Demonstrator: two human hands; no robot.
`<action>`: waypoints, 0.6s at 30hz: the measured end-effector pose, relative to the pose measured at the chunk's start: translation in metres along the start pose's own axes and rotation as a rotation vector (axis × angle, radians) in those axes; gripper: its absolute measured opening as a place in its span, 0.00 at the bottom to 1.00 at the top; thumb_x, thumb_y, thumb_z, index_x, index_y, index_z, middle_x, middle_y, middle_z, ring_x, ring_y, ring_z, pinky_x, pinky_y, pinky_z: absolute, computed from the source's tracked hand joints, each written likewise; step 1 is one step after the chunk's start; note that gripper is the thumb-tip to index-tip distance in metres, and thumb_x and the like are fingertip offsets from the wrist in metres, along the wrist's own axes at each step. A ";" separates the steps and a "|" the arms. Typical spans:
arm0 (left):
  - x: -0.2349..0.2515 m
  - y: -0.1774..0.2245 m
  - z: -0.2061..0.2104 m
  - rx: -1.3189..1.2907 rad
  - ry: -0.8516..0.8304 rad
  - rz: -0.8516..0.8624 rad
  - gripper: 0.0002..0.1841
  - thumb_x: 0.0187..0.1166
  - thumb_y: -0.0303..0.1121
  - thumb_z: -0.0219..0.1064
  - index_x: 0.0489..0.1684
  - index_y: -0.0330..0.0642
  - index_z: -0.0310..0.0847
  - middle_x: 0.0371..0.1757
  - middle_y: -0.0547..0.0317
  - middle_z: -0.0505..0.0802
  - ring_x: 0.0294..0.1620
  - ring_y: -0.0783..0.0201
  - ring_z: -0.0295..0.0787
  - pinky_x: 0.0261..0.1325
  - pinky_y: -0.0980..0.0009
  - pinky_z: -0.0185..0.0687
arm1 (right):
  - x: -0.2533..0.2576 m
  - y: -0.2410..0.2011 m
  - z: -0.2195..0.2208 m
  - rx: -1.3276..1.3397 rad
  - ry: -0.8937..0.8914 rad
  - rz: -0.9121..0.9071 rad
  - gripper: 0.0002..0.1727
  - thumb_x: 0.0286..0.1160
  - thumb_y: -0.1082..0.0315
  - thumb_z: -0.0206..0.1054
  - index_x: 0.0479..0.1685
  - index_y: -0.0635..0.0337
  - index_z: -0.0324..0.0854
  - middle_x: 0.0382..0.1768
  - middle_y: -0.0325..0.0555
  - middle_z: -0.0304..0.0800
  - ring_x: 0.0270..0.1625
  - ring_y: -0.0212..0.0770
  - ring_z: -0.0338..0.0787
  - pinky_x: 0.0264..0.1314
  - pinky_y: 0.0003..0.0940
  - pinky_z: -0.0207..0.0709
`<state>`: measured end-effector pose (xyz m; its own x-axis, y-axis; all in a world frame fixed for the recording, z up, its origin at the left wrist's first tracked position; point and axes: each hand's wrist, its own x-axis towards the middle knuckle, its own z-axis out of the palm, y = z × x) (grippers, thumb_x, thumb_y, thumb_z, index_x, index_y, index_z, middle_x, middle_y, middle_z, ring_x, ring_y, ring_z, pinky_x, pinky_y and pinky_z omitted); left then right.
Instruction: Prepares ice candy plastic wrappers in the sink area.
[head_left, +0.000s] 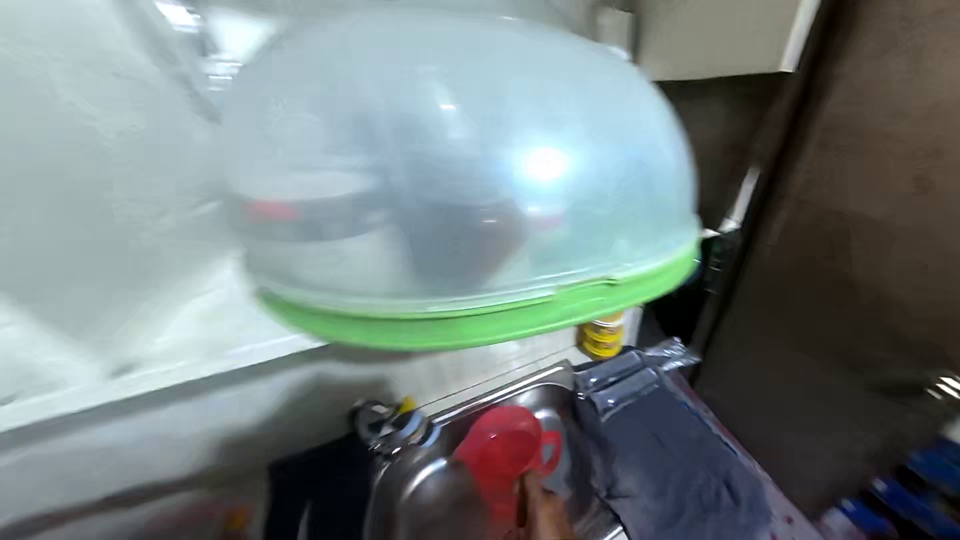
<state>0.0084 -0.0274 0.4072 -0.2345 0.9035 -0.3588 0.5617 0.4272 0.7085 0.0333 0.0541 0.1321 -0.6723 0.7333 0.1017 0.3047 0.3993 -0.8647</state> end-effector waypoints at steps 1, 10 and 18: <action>0.019 -0.056 0.021 -0.043 0.194 0.112 0.20 0.87 0.24 0.55 0.70 0.17 0.76 0.74 0.28 0.82 0.78 0.41 0.78 0.84 0.58 0.67 | 0.005 0.007 0.001 -0.026 -0.028 0.003 0.36 0.54 0.64 0.81 0.68 0.61 0.72 0.37 0.52 0.89 0.36 0.49 0.91 0.39 0.53 0.86; 0.104 -0.295 0.099 -0.344 0.698 0.353 0.11 0.73 0.20 0.65 0.45 0.33 0.94 0.54 0.45 0.93 0.53 0.58 0.92 0.56 0.62 0.90 | 0.036 0.057 0.019 -0.178 -0.198 -0.117 0.26 0.66 0.57 0.76 0.64 0.52 0.76 0.33 0.40 0.88 0.34 0.41 0.90 0.39 0.46 0.86; 0.106 -0.294 0.088 -0.199 0.730 0.234 0.12 0.73 0.21 0.65 0.47 0.37 0.94 0.57 0.47 0.94 0.55 0.57 0.93 0.57 0.62 0.90 | 0.064 0.078 0.013 -0.185 -0.352 -0.307 0.20 0.69 0.52 0.77 0.55 0.49 0.83 0.34 0.35 0.88 0.34 0.33 0.89 0.40 0.38 0.88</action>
<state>-0.1122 -0.0603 0.1070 -0.6279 0.7360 0.2530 0.5240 0.1593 0.8367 0.0052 0.1254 0.0654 -0.9267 0.3493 0.1386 0.1500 0.6820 -0.7158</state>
